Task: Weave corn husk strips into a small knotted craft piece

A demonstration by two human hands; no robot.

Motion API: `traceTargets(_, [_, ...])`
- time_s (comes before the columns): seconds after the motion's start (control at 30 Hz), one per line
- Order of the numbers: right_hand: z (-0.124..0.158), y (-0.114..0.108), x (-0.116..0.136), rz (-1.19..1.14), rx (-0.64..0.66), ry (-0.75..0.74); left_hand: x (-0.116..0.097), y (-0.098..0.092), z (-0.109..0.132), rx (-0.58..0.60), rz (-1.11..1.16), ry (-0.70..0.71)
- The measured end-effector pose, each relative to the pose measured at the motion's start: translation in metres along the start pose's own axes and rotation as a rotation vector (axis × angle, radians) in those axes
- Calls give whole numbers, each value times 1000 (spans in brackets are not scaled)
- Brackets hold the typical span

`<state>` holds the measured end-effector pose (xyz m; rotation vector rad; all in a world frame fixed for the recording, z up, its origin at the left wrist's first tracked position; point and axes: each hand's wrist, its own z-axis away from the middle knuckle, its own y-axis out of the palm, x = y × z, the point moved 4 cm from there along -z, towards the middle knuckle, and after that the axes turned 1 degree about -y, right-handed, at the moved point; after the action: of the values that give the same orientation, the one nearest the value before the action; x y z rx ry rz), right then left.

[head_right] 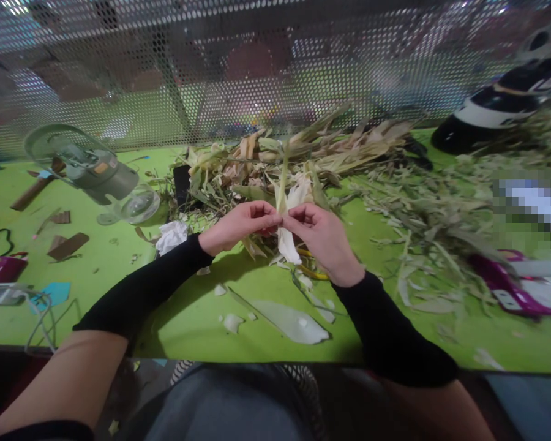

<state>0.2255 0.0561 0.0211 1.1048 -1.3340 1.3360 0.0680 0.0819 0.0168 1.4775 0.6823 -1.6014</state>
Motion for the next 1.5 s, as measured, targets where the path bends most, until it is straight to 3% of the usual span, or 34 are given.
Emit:
traceTargets(0.13, [-2, 0, -1, -119, 76, 75, -3, 1, 1, -5, 0, 14])
traceTargets(0.4, [0, 0, -1, -95, 17, 42, -7, -2, 2, -161, -357, 151])
traceTargets(0.63, [-4, 1, 0, -198, 44, 70, -3, -1, -1, -72, -81, 130])
traceTargets(0.97, [-3, 0, 0, -91, -3, 2, -3, -1, 0, -47, -73, 118])
traceTargets(1.1, [-2, 0, -1, -130, 65, 71, -7, -2, 2, -23, -92, 122])
traceTargets(1.33, [-1, -2, 2, 16, 69, -33, -13, -2, 7, -159, -406, 190])
traceTargets(1.5, [-1, 0, 1, 80, 108, -53, -17, -2, 10, -120, -553, 242])
